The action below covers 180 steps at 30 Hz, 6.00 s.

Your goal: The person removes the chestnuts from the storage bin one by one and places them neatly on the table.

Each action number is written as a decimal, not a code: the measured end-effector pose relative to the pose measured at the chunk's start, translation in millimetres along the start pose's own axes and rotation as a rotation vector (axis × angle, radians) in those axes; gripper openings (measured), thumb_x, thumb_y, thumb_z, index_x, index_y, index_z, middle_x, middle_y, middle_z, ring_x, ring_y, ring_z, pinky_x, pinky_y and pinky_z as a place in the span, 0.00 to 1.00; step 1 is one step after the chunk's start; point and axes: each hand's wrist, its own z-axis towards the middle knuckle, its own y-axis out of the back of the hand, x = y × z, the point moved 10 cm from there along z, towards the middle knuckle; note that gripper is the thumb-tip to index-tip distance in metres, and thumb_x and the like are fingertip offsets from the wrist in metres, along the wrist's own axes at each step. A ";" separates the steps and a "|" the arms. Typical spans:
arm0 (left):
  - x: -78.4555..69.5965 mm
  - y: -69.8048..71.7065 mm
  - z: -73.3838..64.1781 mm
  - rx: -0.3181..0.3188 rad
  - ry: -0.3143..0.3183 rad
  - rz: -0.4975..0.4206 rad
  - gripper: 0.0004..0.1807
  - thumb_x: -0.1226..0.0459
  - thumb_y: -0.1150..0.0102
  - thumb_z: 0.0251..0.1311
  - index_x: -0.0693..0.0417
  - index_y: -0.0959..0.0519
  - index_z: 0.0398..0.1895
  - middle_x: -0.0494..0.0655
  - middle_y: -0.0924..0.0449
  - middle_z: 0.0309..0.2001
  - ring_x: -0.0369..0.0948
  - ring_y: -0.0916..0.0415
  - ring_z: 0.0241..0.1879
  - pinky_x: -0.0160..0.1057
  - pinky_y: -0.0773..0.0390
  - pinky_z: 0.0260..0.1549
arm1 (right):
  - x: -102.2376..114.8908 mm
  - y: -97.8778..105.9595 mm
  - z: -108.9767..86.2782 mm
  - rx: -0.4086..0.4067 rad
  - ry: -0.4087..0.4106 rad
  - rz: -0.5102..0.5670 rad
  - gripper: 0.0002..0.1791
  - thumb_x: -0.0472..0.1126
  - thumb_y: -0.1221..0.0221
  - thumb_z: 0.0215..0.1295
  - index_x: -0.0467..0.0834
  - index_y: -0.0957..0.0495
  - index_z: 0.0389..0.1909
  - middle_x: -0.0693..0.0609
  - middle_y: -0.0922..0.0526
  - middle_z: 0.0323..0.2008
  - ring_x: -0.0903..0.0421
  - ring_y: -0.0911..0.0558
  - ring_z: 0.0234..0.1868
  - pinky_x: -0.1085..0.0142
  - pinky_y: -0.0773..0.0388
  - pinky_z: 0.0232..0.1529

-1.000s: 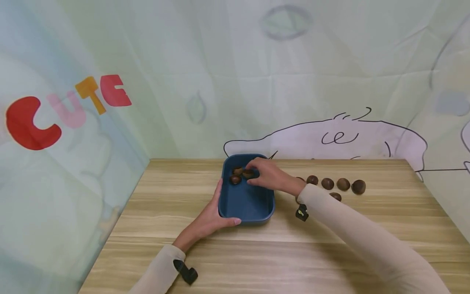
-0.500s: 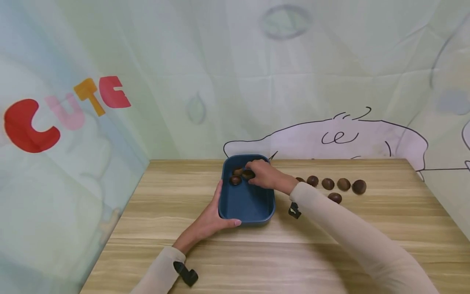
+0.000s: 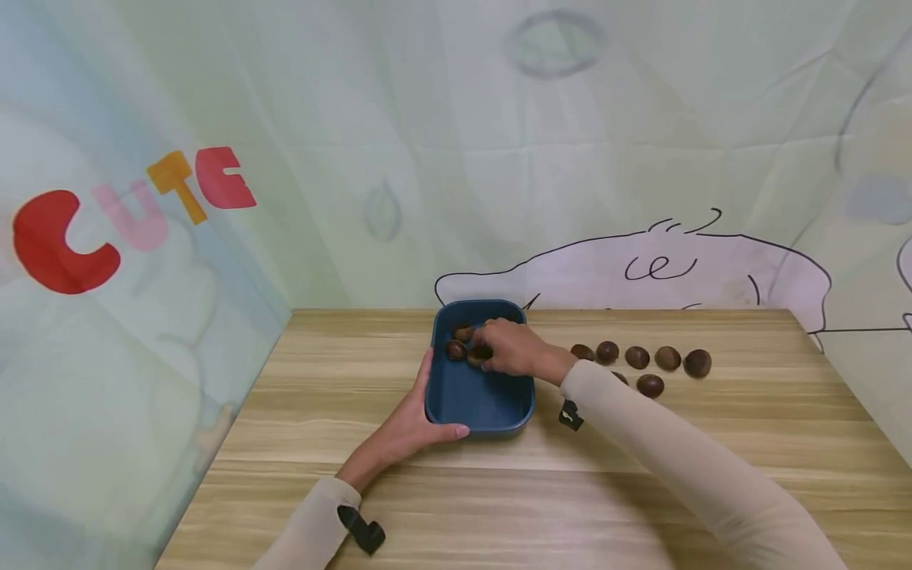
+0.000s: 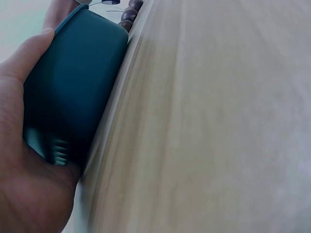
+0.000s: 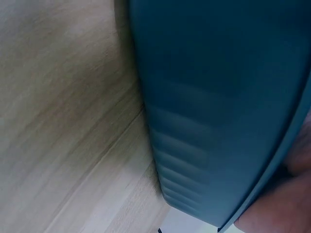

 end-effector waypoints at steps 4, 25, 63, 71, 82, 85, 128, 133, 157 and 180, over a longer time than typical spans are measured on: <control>-1.6 -0.5 0.6 -0.001 -0.009 -0.006 0.76 0.48 0.18 0.59 0.32 0.73 0.91 0.51 0.64 0.91 0.56 0.56 0.88 0.68 0.49 0.81 | 0.9 0.2 -2.0 0.000 0.012 0.029 0.20 0.38 0.24 0.70 0.40 0.12 0.60 0.45 0.10 0.56 0.47 0.13 0.58 0.50 0.15 0.59; 0.8 0.0 2.3 0.003 -0.017 -0.019 0.77 0.49 0.17 0.59 0.36 0.73 0.92 0.48 0.66 0.91 0.54 0.58 0.88 0.68 0.51 0.82 | -9.6 39.0 -65.5 -0.221 0.010 0.258 0.21 0.38 0.24 0.66 0.39 0.15 0.58 0.47 0.15 0.52 0.47 0.16 0.55 0.49 0.17 0.59; -1.3 -0.3 -1.8 -0.006 0.003 -0.021 0.78 0.49 0.16 0.58 0.36 0.73 0.92 0.51 0.68 0.91 0.57 0.61 0.88 0.70 0.52 0.81 | -107.9 84.5 -208.4 -0.478 -0.250 0.498 0.25 0.38 0.26 0.72 0.37 0.19 0.67 0.42 0.13 0.58 0.52 0.14 0.49 0.69 0.17 0.48; -0.6 -0.9 -0.8 -0.007 0.015 -0.013 0.77 0.50 0.17 0.58 0.37 0.73 0.92 0.50 0.68 0.91 0.56 0.61 0.88 0.69 0.52 0.81 | -129.1 84.0 -232.8 -0.503 -0.320 0.552 0.24 0.36 0.27 0.72 0.33 0.21 0.64 0.37 0.16 0.58 0.62 0.14 0.46 0.73 0.16 0.43; 0.4 -0.4 0.2 -0.010 0.020 -0.004 0.76 0.51 0.18 0.59 0.35 0.73 0.92 0.49 0.68 0.91 0.56 0.61 0.89 0.69 0.53 0.81 | -142.5 90.4 -257.7 -0.567 -0.317 0.509 0.21 0.33 0.27 0.71 0.32 0.18 0.61 0.40 0.12 0.50 0.67 0.14 0.43 0.76 0.20 0.42; 0.6 -0.3 0.0 -0.010 0.021 -0.001 0.76 0.51 0.18 0.59 0.36 0.73 0.92 0.48 0.68 0.91 0.56 0.62 0.89 0.69 0.53 0.81 | -143.7 91.1 -262.1 -0.581 -0.304 0.527 0.22 0.31 0.27 0.71 0.31 0.20 0.62 0.45 0.12 0.49 0.69 0.14 0.44 0.78 0.18 0.45; 1.8 0.8 -0.2 -0.011 0.033 -0.010 0.76 0.50 0.18 0.59 0.36 0.72 0.92 0.47 0.69 0.91 0.55 0.62 0.89 0.69 0.53 0.81 | -190.6 57.8 -299.5 -0.514 -0.456 0.244 0.21 0.38 0.22 0.64 0.32 0.15 0.52 0.39 0.11 0.44 0.60 0.17 0.44 0.74 0.20 0.42; 2.4 0.6 0.4 -0.009 0.034 -0.014 0.76 0.50 0.17 0.59 0.36 0.72 0.92 0.47 0.69 0.91 0.55 0.61 0.89 0.69 0.53 0.81 | -196.9 47.8 -300.7 -0.456 -0.503 0.200 0.25 0.42 0.21 0.64 0.32 0.16 0.55 0.35 0.12 0.48 0.41 0.16 0.47 0.58 0.21 0.43; 1.6 -0.4 0.3 -0.005 0.049 -0.005 0.76 0.49 0.17 0.59 0.34 0.73 0.92 0.47 0.70 0.91 0.55 0.63 0.89 0.69 0.54 0.82 | -194.8 41.3 -292.7 -0.415 -0.541 0.197 0.27 0.38 0.21 0.62 0.25 0.17 0.55 0.24 0.15 0.53 0.27 0.17 0.54 0.35 0.20 0.53; 2.4 -0.2 0.4 0.003 0.036 -0.019 0.76 0.50 0.17 0.59 0.34 0.73 0.92 0.47 0.70 0.91 0.54 0.63 0.89 0.68 0.53 0.82 | -186.3 66.3 -298.0 -0.528 -0.547 0.221 0.22 0.42 0.20 0.64 0.33 0.13 0.51 0.34 0.11 0.47 0.41 0.16 0.46 0.66 0.26 0.36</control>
